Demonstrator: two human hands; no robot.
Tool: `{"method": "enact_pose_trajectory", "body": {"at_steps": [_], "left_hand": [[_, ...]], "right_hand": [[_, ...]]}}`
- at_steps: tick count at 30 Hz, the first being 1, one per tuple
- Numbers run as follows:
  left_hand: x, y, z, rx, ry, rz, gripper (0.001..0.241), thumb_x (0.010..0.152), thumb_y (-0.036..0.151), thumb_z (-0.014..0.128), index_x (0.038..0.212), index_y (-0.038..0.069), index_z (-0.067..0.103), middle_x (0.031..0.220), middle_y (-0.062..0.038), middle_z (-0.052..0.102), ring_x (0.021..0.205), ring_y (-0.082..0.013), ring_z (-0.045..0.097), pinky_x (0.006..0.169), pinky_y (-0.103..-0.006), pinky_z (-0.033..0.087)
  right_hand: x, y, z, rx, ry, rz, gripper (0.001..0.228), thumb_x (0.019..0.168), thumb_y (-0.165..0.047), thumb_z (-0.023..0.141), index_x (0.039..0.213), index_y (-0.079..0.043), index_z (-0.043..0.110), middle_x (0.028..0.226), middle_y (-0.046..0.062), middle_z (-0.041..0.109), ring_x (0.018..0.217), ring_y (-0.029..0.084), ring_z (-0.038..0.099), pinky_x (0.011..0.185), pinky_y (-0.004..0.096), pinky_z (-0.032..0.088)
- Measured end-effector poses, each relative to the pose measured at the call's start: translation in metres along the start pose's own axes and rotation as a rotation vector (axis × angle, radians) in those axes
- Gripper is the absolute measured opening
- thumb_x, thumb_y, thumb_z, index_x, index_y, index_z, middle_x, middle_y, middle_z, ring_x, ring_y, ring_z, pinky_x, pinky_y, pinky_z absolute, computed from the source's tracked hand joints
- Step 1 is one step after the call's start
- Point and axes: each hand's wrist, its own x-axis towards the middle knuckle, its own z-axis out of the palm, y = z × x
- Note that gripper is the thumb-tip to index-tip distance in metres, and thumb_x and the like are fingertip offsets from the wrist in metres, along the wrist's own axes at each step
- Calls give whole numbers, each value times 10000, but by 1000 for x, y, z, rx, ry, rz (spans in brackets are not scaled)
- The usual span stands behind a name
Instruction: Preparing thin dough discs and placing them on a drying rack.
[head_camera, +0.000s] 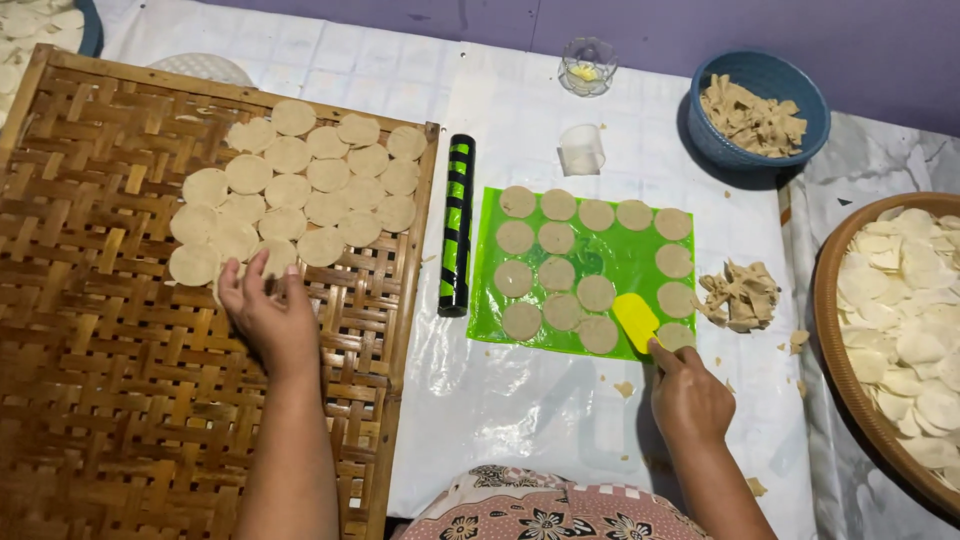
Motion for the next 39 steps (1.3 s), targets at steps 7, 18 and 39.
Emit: {"method": "enact_pose_trajectory", "body": {"at_steps": [7, 18, 39], "left_hand": [[-54, 62, 24, -122, -196, -5, 352, 1010, 267, 573, 1293, 61, 606, 1560, -167, 383, 1011, -259, 590, 694, -315, 562], [-124, 56, 97, -725, -924, -782, 531, 1029, 369, 483, 1377, -23, 571, 1300, -214, 684, 1021, -284, 730, 902, -345, 630], [-142, 52, 100, -704, -833, -512, 368, 967, 163, 591, 1293, 21, 688, 1125, -115, 746, 1005, -162, 689, 853, -262, 544]], "right_hand": [[2, -6, 10, 355, -89, 108, 287, 962, -259, 664, 1213, -349, 772, 968, -88, 703, 764, 190, 683, 666, 343, 524], [-25, -63, -34, 660, 144, -331, 424, 865, -72, 729, 1236, -274, 764, 991, -89, 718, 640, 116, 626, 572, 291, 462], [21, -18, 6, 598, -25, -24, 327, 965, -153, 671, 1238, -300, 777, 987, -59, 722, 772, 165, 667, 658, 321, 501]]}}
